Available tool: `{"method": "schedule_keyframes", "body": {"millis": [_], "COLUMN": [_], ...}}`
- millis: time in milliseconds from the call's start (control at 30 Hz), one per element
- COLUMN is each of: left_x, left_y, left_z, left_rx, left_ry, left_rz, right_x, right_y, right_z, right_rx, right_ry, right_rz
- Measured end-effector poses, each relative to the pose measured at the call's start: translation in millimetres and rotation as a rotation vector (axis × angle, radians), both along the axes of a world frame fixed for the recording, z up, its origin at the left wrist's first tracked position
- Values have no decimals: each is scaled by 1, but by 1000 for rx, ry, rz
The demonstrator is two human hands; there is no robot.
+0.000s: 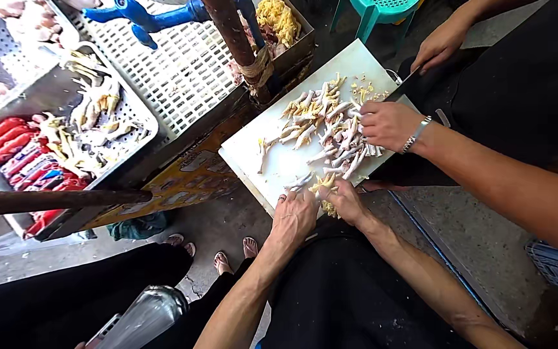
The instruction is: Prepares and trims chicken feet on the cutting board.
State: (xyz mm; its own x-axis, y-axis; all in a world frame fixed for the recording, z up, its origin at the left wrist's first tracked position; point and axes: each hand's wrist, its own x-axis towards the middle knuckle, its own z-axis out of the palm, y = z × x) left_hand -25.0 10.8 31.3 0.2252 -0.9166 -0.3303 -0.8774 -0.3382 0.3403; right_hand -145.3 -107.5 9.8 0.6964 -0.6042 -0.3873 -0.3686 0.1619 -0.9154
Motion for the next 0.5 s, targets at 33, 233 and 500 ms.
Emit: {"method": "schedule_keyframes", "body": {"millis": [33,233,500], "left_x": [-4,-15,25], "left_y": [0,12,16], "left_z": [3,26,49], "left_rx": [46,-25,-298], "left_ry": [-12,-80,89], "left_rz": [-7,88,281], "right_x": [-1,-5,-34], "right_y": [1,-7,-35], "right_z": [0,-5,-2], "right_rx": [-101,-891,-334], "right_ry": [45,48,100], "right_rz": [38,9,-284]}}
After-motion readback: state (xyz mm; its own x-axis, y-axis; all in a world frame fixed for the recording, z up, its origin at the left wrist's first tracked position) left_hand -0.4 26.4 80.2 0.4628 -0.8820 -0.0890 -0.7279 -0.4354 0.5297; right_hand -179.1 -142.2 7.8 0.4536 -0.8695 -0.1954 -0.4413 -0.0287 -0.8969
